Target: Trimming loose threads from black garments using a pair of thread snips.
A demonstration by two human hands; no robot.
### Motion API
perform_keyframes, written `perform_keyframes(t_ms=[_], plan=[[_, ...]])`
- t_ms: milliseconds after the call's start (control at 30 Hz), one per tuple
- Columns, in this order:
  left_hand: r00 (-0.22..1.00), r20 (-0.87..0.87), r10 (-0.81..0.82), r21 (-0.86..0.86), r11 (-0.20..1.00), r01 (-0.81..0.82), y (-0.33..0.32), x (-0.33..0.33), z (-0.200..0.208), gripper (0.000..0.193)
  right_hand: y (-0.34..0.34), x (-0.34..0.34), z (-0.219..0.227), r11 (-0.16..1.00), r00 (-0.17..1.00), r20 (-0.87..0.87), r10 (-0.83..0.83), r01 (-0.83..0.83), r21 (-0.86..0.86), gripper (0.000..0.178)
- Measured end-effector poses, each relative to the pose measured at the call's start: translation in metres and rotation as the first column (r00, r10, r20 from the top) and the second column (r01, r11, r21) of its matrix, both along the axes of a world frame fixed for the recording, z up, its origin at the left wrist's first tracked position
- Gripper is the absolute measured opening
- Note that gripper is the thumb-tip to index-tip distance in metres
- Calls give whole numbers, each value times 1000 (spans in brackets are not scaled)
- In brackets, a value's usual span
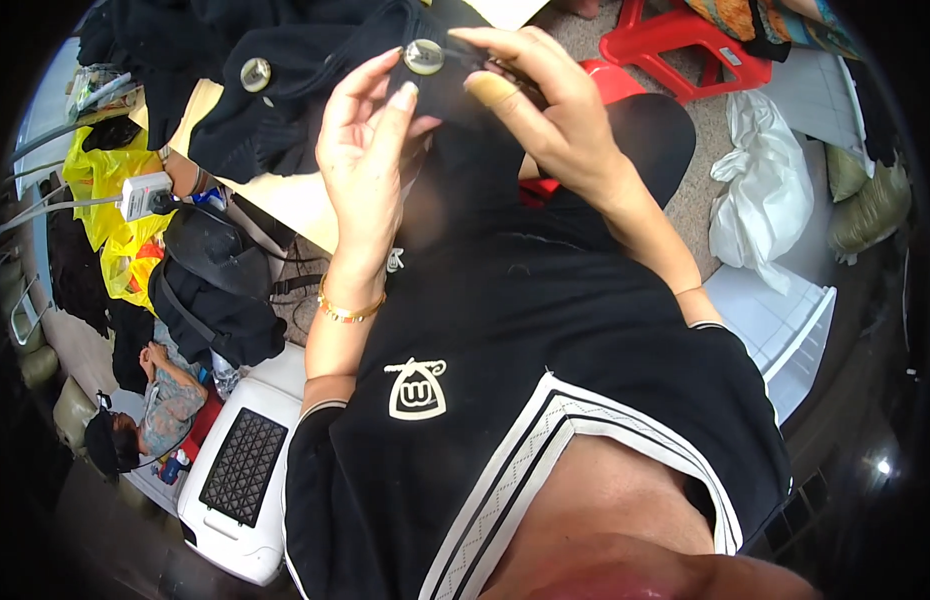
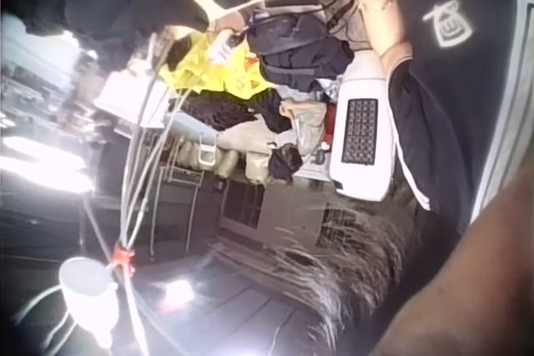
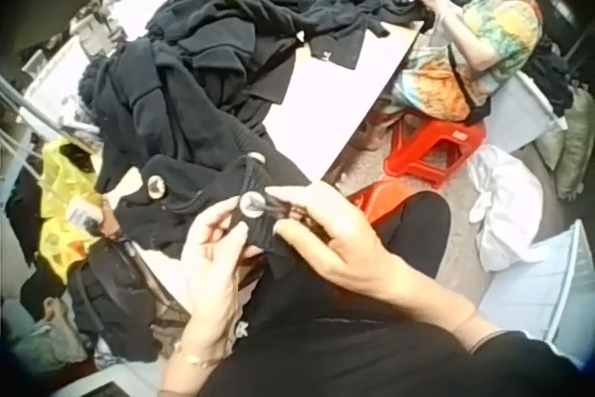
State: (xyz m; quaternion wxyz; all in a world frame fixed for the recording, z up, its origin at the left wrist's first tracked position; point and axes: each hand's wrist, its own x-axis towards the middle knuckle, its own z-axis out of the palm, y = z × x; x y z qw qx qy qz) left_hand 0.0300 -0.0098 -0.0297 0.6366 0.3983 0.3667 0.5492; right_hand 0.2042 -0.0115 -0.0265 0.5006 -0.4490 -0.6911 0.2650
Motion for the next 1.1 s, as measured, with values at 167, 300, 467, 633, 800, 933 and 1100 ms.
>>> perform_keyframes(t_ms=[167, 300, 467, 633, 800, 933, 1100], plan=[[991, -101, 90, 20, 996, -88, 0, 1, -30, 24, -13, -5, -27, 996, 1000, 18, 10, -8, -87, 36], [971, -220, 96, 74, 994, -81, 1, 2, -37, 20, -10, -2, -36, 997, 996, 93, 0, 7, -76, 30], [918, -369, 146, 229, 971, -63, 4, 4, -43, 13, -16, 1, -49, 997, 998, 65, -21, 26, -71, 33], [847, -465, 258, 357, 930, -88, 7, 4, -50, 8, -23, 0, -55, 999, 997, 69, -47, 49, -22, 36], [880, -422, 220, 314, 946, -86, 5, 3, -52, 10, -25, -3, -57, 995, 992, 91, -85, 89, -36, 33], [903, -369, 219, 353, 932, -82, 4, 3, -52, 11, -20, -7, -63, 996, 987, 135, -83, 80, 25, 37], [917, -330, 223, 398, 914, -79, 1, 8, -48, 11, -18, -13, -62, 984, 979, 145, -142, 125, 124, 39]])
